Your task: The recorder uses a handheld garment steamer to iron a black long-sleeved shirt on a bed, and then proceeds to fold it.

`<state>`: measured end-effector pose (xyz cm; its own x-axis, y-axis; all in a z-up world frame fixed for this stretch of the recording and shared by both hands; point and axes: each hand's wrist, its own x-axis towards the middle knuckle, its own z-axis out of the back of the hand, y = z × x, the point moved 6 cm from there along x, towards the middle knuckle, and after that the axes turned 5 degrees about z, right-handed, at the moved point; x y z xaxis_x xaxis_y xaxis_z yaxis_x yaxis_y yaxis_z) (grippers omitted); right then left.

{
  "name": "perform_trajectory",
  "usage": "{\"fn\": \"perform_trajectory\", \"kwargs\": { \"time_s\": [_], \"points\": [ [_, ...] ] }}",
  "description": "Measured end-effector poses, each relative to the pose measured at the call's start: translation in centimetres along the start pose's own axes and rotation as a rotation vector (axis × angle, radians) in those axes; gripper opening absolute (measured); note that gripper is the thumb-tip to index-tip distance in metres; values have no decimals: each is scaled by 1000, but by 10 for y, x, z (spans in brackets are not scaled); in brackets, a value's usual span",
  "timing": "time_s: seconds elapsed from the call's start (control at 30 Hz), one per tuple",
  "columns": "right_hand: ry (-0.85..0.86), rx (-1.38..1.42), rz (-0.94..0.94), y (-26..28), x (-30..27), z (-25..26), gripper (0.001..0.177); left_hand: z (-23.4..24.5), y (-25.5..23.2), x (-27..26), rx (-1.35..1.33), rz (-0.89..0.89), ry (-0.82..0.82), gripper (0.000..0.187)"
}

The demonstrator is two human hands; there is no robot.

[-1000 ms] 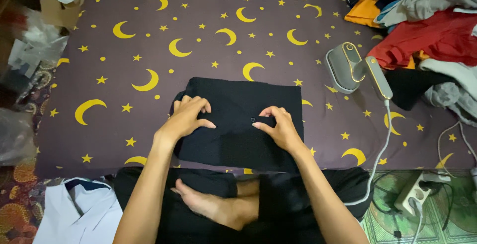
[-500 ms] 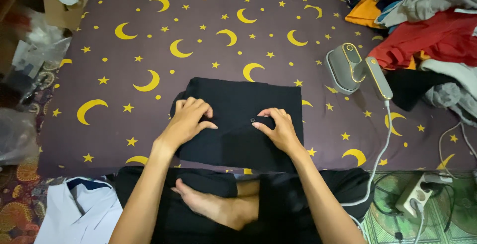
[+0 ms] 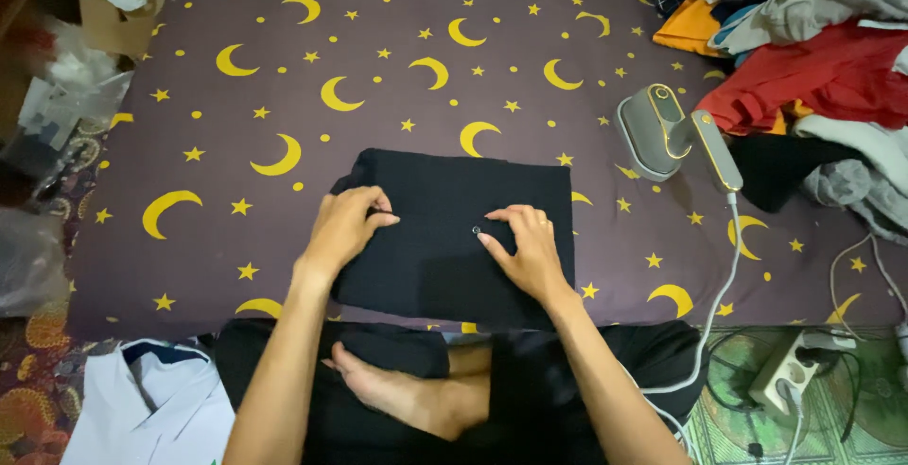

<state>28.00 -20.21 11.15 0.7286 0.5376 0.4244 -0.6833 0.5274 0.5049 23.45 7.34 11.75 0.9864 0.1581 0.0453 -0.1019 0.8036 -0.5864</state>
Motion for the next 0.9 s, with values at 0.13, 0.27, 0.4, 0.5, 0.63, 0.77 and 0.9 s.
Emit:
{"fn": "perform_trajectory", "kwargs": {
  "time_s": [0.13,0.27,0.4,0.5,0.63,0.77,0.9],
  "points": [
    [-4,-80,70,14,4,3,36,4,-23,-15,218,53,-215,35],
    [-116,-134,72,16,21,-12,38,-34,-68,-18,202,-122,-462,47],
    [32,-347,-15,-23,32,-30,49,-78,-62,-11,324,-118,-490,60],
    [128,-540,-135,-75,21,-29,56,-83,-41,-3,320,-55,-462,64],
    [143,-559,-215,-100,13,-24,63,-80,-29,3,367,-45,-474,65],
    [0,-323,-112,-100,23,36,55,-79,-23,3,388,-62,-467,65],
    [-343,-631,-206,-140,20,175,43,-76,-19,-4,400,-94,-432,61]
  ]
}}
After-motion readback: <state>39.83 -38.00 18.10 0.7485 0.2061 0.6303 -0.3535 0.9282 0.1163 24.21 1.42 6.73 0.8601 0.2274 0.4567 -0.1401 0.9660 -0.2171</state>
